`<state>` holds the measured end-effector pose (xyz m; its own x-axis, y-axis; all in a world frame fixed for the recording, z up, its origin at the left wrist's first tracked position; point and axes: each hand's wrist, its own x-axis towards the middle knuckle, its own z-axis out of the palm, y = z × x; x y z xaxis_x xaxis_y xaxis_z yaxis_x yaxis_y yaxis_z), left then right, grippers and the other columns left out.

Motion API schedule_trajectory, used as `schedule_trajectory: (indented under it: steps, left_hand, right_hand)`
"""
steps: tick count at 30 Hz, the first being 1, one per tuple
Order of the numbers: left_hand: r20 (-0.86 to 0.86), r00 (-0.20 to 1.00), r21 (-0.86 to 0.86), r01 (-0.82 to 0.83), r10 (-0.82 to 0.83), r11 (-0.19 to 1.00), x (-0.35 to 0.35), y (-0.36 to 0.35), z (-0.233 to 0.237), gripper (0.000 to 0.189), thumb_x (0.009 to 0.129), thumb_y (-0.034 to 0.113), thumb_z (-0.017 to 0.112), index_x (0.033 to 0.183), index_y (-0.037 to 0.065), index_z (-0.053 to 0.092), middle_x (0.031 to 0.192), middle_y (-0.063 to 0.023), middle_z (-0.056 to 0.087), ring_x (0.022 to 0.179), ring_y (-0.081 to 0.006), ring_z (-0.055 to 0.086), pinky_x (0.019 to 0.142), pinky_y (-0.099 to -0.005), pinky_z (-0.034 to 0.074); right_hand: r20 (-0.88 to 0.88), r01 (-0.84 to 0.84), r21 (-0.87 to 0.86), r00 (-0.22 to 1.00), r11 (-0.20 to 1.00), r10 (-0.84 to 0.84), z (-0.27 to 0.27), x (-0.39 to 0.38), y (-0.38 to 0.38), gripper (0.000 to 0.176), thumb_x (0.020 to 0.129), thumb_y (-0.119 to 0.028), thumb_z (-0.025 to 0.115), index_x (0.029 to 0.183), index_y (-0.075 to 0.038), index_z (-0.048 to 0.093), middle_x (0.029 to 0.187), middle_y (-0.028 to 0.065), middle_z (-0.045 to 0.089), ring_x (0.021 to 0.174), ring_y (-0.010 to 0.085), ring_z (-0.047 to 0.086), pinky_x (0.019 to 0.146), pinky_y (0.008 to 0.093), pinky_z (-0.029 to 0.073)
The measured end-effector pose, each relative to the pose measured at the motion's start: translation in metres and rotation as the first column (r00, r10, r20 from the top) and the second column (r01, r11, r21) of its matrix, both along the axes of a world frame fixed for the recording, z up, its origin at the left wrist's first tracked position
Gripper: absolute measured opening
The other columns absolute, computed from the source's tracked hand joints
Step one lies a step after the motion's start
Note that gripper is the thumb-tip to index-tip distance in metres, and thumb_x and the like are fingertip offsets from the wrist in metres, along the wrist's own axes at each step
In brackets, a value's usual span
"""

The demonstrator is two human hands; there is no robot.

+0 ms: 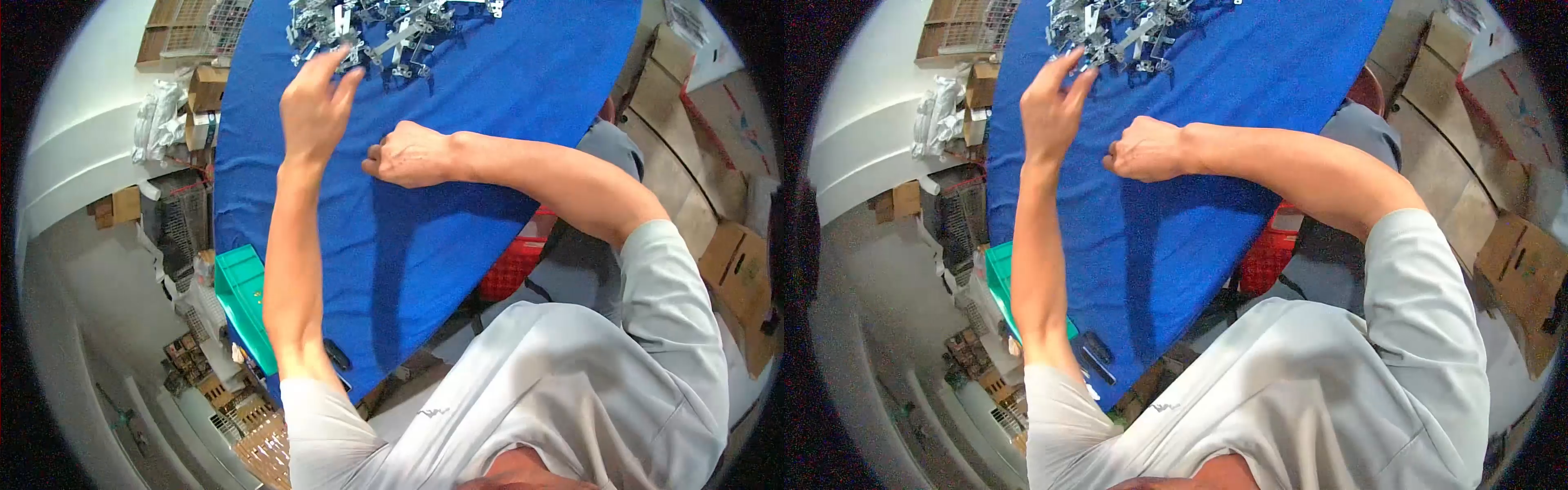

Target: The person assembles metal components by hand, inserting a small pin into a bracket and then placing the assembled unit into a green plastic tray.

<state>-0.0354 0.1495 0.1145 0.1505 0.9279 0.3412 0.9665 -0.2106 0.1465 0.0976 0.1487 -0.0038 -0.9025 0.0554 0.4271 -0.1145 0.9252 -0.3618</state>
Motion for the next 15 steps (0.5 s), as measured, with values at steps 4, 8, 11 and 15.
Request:
schedule_trajectory:
  steps: [4,8,11,15]
  left_hand:
    - [-0.144,0.982,0.075,0.133,-0.121,0.988,0.02,0.045,-0.041,0.041,0.083,0.023,0.073,0.119,0.005,0.066,0.11,-0.0158,0.069,0.101,-0.0335,0.065,0.091,-0.0407,0.051]
    - [-0.196,0.98,-0.023,0.04,-0.043,0.999,0.017,0.061,-0.056,0.018,0.083,0.013,0.067,0.099,0.006,0.067,0.093,-0.0126,0.068,0.09,-0.0348,0.068,0.078,-0.0438,0.056]
    - [-0.124,0.991,-0.032,0.035,-0.038,0.999,0.01,0.065,-0.058,0.026,0.085,0.01,0.066,0.11,0.007,0.067,0.101,-0.0133,0.069,0.09,-0.0358,0.067,0.079,-0.043,0.055]
    - [-0.026,1.0,0.13,0.012,-0.009,0.991,0.016,0.063,-0.057,0.026,0.084,0.009,0.066,0.11,0.007,0.066,0.103,-0.0126,0.067,0.088,-0.0363,0.066,0.077,-0.0433,0.054]
  right_hand:
    - [-0.11,0.017,0.013,0.994,1.0,-0.016,-0.001,-0.002,0.001,0.012,0.078,-0.013,0.06,0.083,-0.002,0.061,0.074,0.0133,0.067,0.071,0.0322,0.071,0.057,0.0461,0.056]
    - [-0.073,0.005,0.017,0.997,1.0,-0.004,0.005,0.0,0.002,0.014,0.078,-0.012,0.061,0.087,-0.002,0.06,0.074,0.0131,0.067,0.07,0.0317,0.071,0.055,0.045,0.055]
    - [-0.057,0.021,-0.01,0.998,1.0,-0.021,0.008,0.0,0.004,0.015,0.078,-0.011,0.061,0.09,-0.001,0.06,0.074,0.0132,0.067,0.069,0.0312,0.071,0.055,0.0447,0.055]
    - [-0.037,0.024,0.008,0.999,1.0,-0.024,0.008,0.001,0.008,0.019,0.079,-0.011,0.059,0.095,0.0,0.062,0.074,0.0134,0.067,0.067,0.0311,0.07,0.054,0.044,0.055]
